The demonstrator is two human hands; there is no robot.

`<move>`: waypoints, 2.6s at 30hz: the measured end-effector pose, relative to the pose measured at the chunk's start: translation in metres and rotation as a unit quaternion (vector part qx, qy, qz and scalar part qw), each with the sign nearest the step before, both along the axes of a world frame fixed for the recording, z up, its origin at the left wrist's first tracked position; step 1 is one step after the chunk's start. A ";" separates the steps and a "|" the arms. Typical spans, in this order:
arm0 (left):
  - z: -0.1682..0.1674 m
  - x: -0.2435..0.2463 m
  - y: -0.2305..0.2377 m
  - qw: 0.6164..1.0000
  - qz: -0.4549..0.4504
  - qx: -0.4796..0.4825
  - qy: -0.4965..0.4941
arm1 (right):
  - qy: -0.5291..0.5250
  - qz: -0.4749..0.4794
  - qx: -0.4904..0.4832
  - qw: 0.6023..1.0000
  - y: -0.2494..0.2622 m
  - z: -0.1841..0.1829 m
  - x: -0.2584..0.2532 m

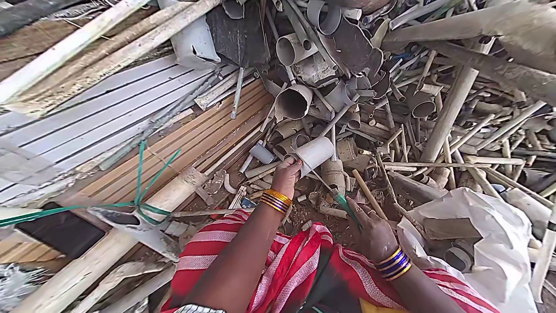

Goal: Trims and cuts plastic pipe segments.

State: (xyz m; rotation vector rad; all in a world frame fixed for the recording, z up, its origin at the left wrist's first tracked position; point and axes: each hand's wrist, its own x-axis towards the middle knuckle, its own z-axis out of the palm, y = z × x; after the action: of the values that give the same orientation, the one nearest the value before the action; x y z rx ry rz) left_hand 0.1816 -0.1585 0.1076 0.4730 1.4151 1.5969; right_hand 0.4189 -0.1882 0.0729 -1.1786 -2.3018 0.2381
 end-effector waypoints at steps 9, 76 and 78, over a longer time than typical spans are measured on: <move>-0.007 -0.003 -0.002 0.995 -0.055 0.013 0.077 | 0.015 -0.015 -0.039 0.999 0.004 0.004 0.004; -0.015 0.009 -0.017 0.777 -0.154 0.045 0.608 | 0.049 -0.078 -0.133 0.987 0.019 0.012 0.007; -0.016 0.007 -0.015 0.774 -0.151 0.051 0.613 | 0.060 -0.049 -0.085 0.993 0.014 0.008 0.003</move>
State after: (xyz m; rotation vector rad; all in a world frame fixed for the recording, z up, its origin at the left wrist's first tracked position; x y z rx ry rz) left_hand 0.1889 -0.1736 0.0914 1.9492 1.9743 1.0215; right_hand 0.4222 -0.1739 0.0813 -1.3187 -2.1475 0.4629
